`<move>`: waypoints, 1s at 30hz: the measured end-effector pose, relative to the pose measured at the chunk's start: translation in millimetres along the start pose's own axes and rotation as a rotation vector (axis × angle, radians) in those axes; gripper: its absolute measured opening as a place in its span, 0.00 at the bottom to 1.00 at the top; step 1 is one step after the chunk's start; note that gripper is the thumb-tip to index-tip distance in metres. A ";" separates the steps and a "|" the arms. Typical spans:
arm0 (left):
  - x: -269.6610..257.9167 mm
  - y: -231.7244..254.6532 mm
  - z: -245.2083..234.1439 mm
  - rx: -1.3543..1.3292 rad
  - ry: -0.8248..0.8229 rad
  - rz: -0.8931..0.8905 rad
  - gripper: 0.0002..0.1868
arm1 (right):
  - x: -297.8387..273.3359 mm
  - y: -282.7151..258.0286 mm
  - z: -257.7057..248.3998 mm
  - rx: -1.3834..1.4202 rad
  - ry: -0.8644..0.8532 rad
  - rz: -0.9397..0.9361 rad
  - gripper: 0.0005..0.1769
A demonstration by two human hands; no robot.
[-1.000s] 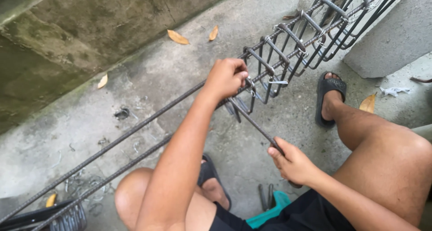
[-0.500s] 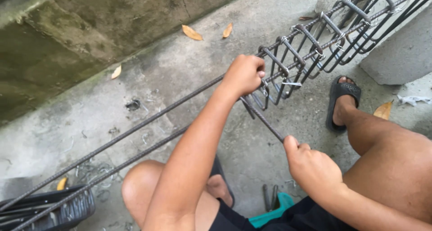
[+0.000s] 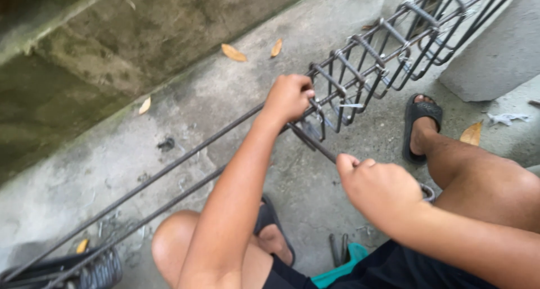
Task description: Tying steel rebar together using wire and a manual twisting tool
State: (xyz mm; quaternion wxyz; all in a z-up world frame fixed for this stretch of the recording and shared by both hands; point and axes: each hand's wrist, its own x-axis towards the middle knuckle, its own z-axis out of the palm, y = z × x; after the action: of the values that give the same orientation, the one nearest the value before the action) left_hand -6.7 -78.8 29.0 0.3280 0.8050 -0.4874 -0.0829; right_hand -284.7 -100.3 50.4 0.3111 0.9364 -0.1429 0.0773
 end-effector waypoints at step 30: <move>-96.6 -47.9 -10.9 -0.111 0.253 0.078 0.10 | -45.8 -43.7 97.7 1.856 -0.579 0.464 0.11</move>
State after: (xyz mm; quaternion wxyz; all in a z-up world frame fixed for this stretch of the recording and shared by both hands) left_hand -16.1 21.9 -9.8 0.4340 0.7699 -0.4678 0.0052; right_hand -308.8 -115.9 -62.4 -0.6130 0.7403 -0.2757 -0.0139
